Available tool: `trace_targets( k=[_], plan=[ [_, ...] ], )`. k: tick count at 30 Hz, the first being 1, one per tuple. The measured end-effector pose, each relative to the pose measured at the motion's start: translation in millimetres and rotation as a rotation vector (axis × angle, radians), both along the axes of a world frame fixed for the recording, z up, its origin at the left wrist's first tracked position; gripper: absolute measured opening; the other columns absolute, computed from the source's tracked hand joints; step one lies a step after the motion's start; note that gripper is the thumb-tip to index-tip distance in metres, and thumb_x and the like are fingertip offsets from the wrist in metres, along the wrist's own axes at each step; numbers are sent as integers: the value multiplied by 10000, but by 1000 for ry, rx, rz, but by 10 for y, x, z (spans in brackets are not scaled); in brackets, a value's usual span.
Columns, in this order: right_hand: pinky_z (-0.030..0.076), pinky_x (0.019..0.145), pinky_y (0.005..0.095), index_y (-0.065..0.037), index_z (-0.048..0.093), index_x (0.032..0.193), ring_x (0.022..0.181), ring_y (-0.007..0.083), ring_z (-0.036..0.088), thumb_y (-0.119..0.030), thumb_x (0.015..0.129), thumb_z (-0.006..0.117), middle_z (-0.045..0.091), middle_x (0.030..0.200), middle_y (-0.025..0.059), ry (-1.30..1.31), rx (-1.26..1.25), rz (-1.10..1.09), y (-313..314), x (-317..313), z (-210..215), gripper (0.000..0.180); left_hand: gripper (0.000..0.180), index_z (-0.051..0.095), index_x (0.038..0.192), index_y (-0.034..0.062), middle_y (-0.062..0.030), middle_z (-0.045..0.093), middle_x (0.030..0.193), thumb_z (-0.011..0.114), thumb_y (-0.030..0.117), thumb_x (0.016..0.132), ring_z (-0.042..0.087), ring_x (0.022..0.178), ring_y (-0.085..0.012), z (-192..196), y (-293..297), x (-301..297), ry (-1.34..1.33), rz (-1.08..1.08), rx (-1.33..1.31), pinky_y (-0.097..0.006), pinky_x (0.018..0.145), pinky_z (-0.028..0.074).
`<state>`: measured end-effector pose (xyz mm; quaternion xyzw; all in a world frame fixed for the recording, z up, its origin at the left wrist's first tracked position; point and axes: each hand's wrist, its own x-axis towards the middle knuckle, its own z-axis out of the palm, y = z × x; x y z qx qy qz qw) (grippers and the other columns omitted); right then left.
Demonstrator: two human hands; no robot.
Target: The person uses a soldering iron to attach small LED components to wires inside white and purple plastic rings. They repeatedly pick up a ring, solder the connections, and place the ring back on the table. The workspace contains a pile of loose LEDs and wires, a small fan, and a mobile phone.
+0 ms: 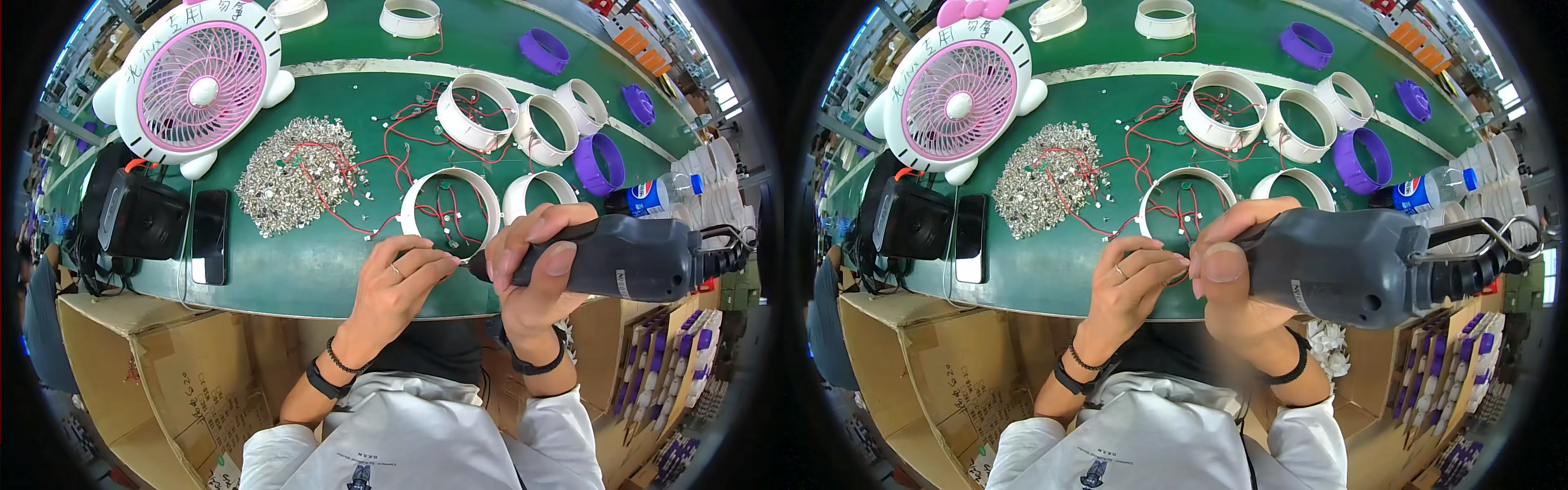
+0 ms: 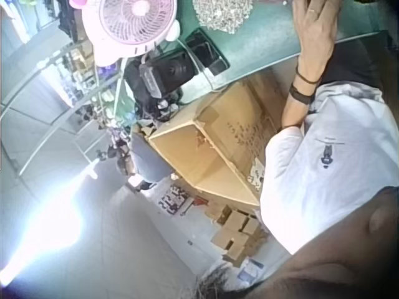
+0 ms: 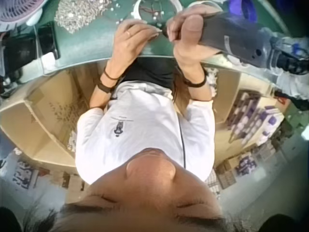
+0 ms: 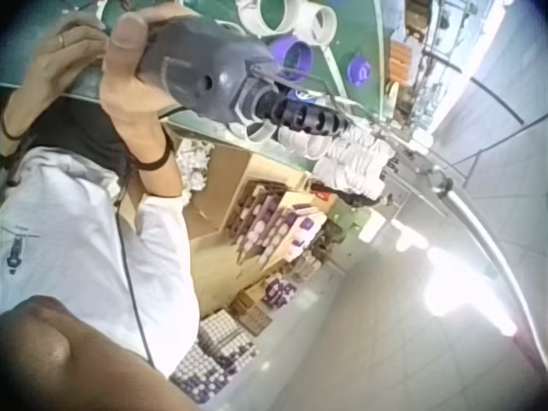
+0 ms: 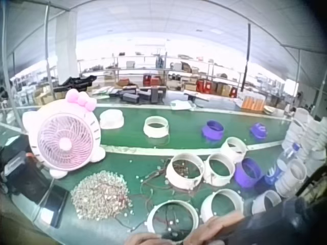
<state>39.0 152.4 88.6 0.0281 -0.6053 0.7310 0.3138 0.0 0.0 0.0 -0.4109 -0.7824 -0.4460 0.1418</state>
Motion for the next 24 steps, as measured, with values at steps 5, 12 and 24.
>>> trace_targets(
  k=[5,12,24],
  plan=[
    [447,486,234,-5,481,989,536,88,543,-289,937,726,592,734,64,44,-50,-20,-102,-25,-11,379,265,753,1003,97,6,727,1012,761,49,743,645,1004,-243,-19,-37,-36,1,-30,31,-340,793,569],
    [393,400,245,-53,427,959,418,86,429,-433,1011,603,497,656,46,-5,263,-100,-140,-52,20,422,250,747,985,101,11,731,983,775,55,741,645,988,-232,-10,1,-46,-15,-23,78,-335,792,570],
    [456,486,247,-39,426,1046,518,112,514,-349,989,669,533,713,61,88,66,-81,-77,42,11,398,263,743,966,76,0,735,906,849,52,727,672,909,-213,-26,92,-26,-47,-24,147,-331,726,557]
  ],
)
